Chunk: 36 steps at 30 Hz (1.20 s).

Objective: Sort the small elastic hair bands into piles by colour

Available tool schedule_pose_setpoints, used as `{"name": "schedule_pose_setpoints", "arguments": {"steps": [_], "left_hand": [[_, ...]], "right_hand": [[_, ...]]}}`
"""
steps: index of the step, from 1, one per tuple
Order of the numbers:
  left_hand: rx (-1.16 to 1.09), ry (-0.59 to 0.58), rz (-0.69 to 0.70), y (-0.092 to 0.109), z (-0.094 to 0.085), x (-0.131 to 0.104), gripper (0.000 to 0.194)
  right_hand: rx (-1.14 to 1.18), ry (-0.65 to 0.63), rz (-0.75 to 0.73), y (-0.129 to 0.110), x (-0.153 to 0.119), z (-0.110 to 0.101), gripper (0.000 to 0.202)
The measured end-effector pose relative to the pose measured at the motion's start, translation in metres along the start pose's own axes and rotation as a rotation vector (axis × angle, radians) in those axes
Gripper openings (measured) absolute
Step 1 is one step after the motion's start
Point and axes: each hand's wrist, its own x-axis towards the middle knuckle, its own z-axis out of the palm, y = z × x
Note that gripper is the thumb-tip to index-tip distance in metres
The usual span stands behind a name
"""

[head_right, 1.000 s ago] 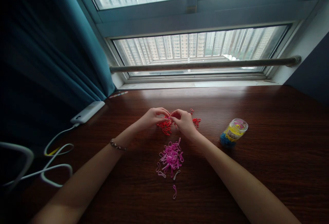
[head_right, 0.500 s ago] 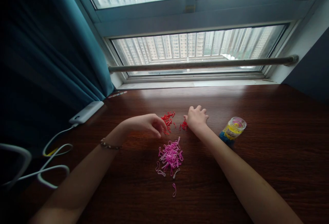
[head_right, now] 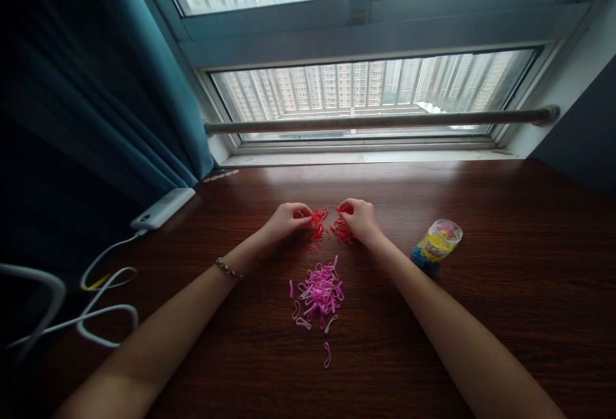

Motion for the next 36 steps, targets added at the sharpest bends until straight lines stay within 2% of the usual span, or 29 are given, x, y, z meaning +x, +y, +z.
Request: {"name": "schedule_pose_setpoints", "arguments": {"steps": [4,6,8,10,12,14,16,18,21,23,25,28,30,32,36], "left_hand": [[-0.167,0.105,0.028,-0.004,-0.001,0.004,0.022],[-0.173,0.143,0.018,-0.009,-0.002,0.006,0.025],[-0.135,0.172,-0.003,-0.013,-0.003,0.008,0.029],[-0.041,0.183,-0.020,-0.015,-0.003,0.007,0.031],[0.076,0.151,-0.069,-0.015,-0.004,0.005,0.036],[0.140,0.050,-0.125,-0.012,-0.004,0.002,0.046],[0.148,-0.057,-0.129,-0.009,-0.002,-0.001,0.049],[0.141,-0.107,-0.076,-0.005,0.002,-0.003,0.044],[0.095,-0.101,0.012,-0.001,0.009,-0.004,0.028],[0.057,-0.039,0.037,-0.001,0.012,-0.004,0.020],[0.048,0.071,0.035,-0.002,0.014,-0.002,0.018],[0.081,0.232,0.019,-0.007,0.013,0.002,0.016],[0.098,0.277,0.033,-0.011,0.013,0.003,0.020],[0.085,0.240,0.085,-0.013,0.015,0.003,0.026],[-0.007,0.084,0.182,-0.012,0.020,0.000,0.031]], "right_hand": [[0.325,0.107,-0.009,0.001,0.004,-0.003,0.019],[0.260,0.142,0.013,0.001,0.005,-0.008,0.019],[0.054,0.144,0.061,0.000,0.005,-0.015,0.015],[-0.151,0.037,0.145,-0.002,0.003,-0.022,0.017],[-0.233,-0.177,0.230,-0.002,0.000,-0.025,0.026],[-0.187,-0.346,0.255,-0.003,-0.004,-0.022,0.028],[-0.104,-0.394,0.211,-0.005,-0.007,-0.014,0.021],[-0.043,-0.368,0.154,-0.007,-0.009,-0.005,0.013],[0.015,-0.277,0.086,-0.010,-0.007,0.004,0.006],[0.103,-0.151,0.028,-0.008,-0.003,0.004,0.012],[0.153,-0.008,-0.004,-0.003,0.000,0.002,0.015],[0.045,0.148,-0.023,0.009,0.004,0.000,0.018],[-0.017,0.182,-0.052,0.014,0.004,0.002,0.022],[-0.018,0.161,-0.084,0.015,0.001,0.008,0.025],[0.022,0.092,-0.145,0.007,-0.006,0.020,0.024]]}}
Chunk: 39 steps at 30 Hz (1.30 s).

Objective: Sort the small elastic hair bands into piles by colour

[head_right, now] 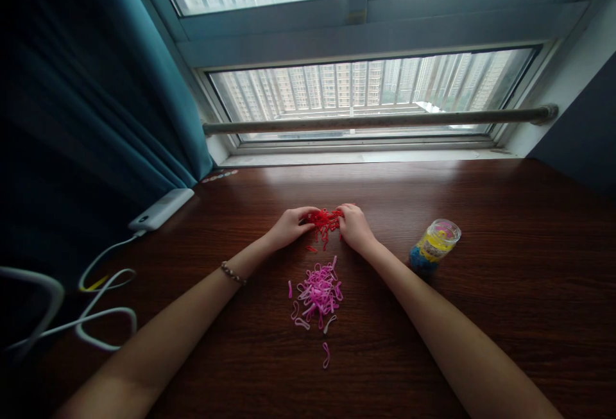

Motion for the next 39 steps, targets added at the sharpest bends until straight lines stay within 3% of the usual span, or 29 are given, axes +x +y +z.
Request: {"name": "schedule_pose_setpoints", "arguments": {"steps": [3,5,10,14,17,22,26,29,35,39], "left_hand": [[-0.060,-0.036,-0.014,0.004,0.000,-0.002,0.026],[-0.067,-0.014,-0.021,0.006,-0.001,-0.002,0.023],[-0.084,0.216,-0.055,0.011,-0.010,-0.001,0.021],[-0.125,0.339,-0.094,0.013,-0.018,0.000,0.023],[-0.105,0.357,-0.096,0.017,-0.025,0.000,0.026],[-0.036,0.335,-0.063,0.029,-0.031,-0.001,0.027],[0.095,0.312,-0.073,0.042,-0.030,-0.007,0.025],[0.194,0.291,-0.091,0.055,-0.026,-0.025,0.022],[0.307,0.062,-0.156,0.085,-0.014,-0.092,0.019],[0.164,-0.029,-0.217,0.105,0.001,-0.123,0.028]], "right_hand": [[0.049,-0.021,0.002,-0.008,-0.001,-0.001,0.023],[0.075,0.036,0.044,-0.010,0.001,-0.007,0.024],[0.014,0.213,0.135,0.002,0.007,-0.018,0.029],[-0.028,0.140,0.098,0.014,0.006,-0.012,0.030],[-0.007,0.060,0.054,0.013,0.001,-0.006,0.030],[0.096,-0.063,-0.028,-0.007,-0.002,-0.009,0.028],[0.136,-0.023,-0.028,-0.024,-0.002,-0.025,0.027],[0.128,-0.019,-0.019,-0.034,-0.016,-0.040,0.023],[0.030,-0.242,-0.235,-0.052,-0.089,-0.049,0.020],[0.049,-0.349,-0.353,-0.059,-0.127,-0.046,0.033]]}}
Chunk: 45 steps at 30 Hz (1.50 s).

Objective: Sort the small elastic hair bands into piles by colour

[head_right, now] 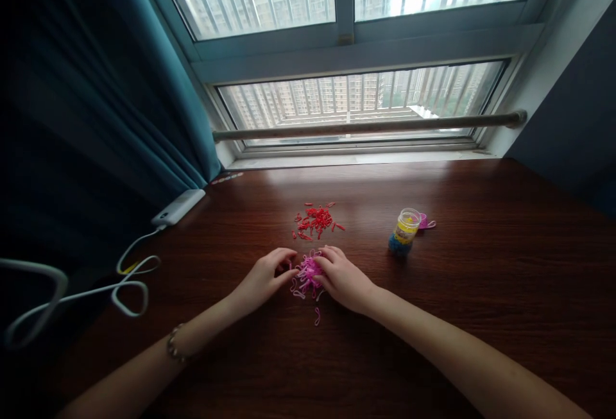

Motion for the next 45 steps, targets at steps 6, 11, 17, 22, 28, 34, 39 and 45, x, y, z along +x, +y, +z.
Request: {"name": "schedule_pose_setpoints", "arguments": {"steps": [6,11,17,22,28,34,39,45], "left_hand": [[-0.361,-0.112,0.042,0.021,0.016,-0.013,0.037],[-0.523,-0.123,-0.062,0.013,0.007,-0.011,0.038],[-0.251,-0.127,-0.008,0.005,0.000,-0.013,0.043],[-0.082,-0.142,0.079,0.009,0.006,-0.006,0.048],[0.032,-0.152,0.200,0.016,0.013,0.021,0.031],[0.075,-0.153,0.316,0.018,0.021,0.040,0.029],[0.051,-0.130,0.315,0.015,0.026,0.044,0.024],[-0.003,-0.176,0.273,0.012,0.016,0.042,0.020]], "right_hand": [[0.142,-0.100,-0.022,-0.023,-0.028,-0.020,0.035],[0.008,-0.023,0.064,-0.026,-0.059,-0.054,0.033],[-0.368,0.195,0.591,0.015,-0.096,-0.089,0.016],[-0.228,0.450,0.669,0.070,-0.097,-0.105,0.029],[0.248,0.548,0.527,0.085,-0.074,-0.091,0.059],[0.204,0.544,0.495,0.059,-0.073,-0.083,0.052],[0.141,0.477,0.470,0.049,-0.074,-0.083,0.047],[0.050,0.721,0.459,0.037,-0.081,-0.073,0.061]]}}
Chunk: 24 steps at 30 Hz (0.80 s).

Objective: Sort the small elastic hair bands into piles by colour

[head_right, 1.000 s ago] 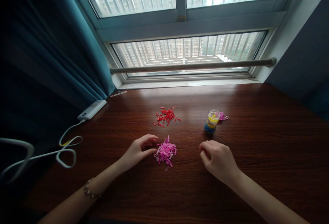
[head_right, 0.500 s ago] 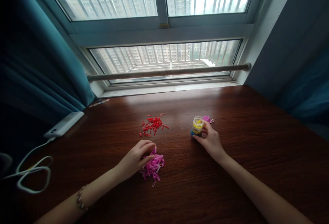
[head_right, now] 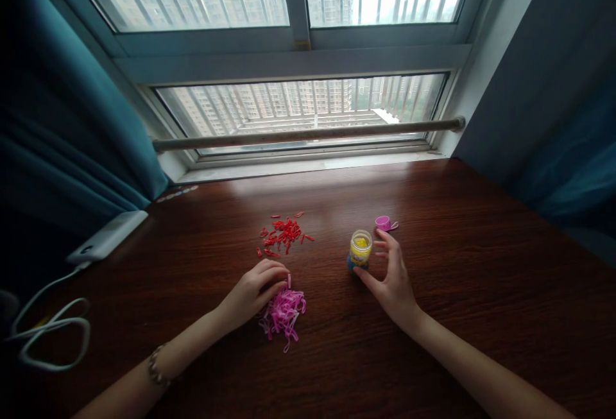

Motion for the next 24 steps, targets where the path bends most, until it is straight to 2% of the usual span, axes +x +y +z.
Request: {"name": "schedule_pose_setpoints", "arguments": {"steps": [2,3,4,5,7,9,11,14,17,21,24], "left_hand": [[-0.029,-0.049,-0.021,0.000,-0.007,-0.002,0.018],[-0.040,-0.079,-0.037,0.000,-0.010,-0.004,0.017],[-0.046,-0.115,-0.051,0.001,-0.014,-0.004,0.019],[-0.050,-0.160,-0.058,0.002,-0.018,-0.005,0.023],[-0.054,-0.267,-0.048,0.005,-0.024,-0.006,0.037],[-0.053,-0.350,-0.016,0.007,-0.028,-0.007,0.044],[-0.046,-0.367,0.008,0.008,-0.029,-0.008,0.043],[-0.034,-0.319,0.039,0.005,-0.024,-0.009,0.032],[-0.034,-0.248,0.073,0.001,-0.014,-0.010,0.022],[-0.044,-0.142,0.079,-0.002,-0.002,-0.012,0.020],[-0.061,-0.086,0.070,-0.003,0.004,-0.013,0.023]], "right_hand": [[-0.025,0.121,-0.071,-0.008,-0.012,0.000,0.053],[-0.027,0.081,-0.142,-0.014,-0.018,0.001,0.046],[-0.024,-0.035,-0.227,-0.020,-0.024,0.002,0.038],[-0.020,-0.203,-0.309,-0.027,-0.029,0.005,0.032],[-0.040,-0.530,-0.382,-0.041,-0.036,0.013,0.025],[-0.070,-0.700,-0.363,-0.053,-0.040,0.024,0.025],[-0.080,-0.764,-0.358,-0.061,-0.042,0.036,0.031],[-0.094,-0.827,-0.406,-0.065,-0.043,0.052,0.039],[-0.091,-0.826,-0.443,-0.061,-0.042,0.066,0.029],[-0.062,-0.707,-0.369,-0.053,-0.036,0.079,0.008],[-0.066,-0.584,-0.254,-0.051,-0.029,0.080,0.002]]}}
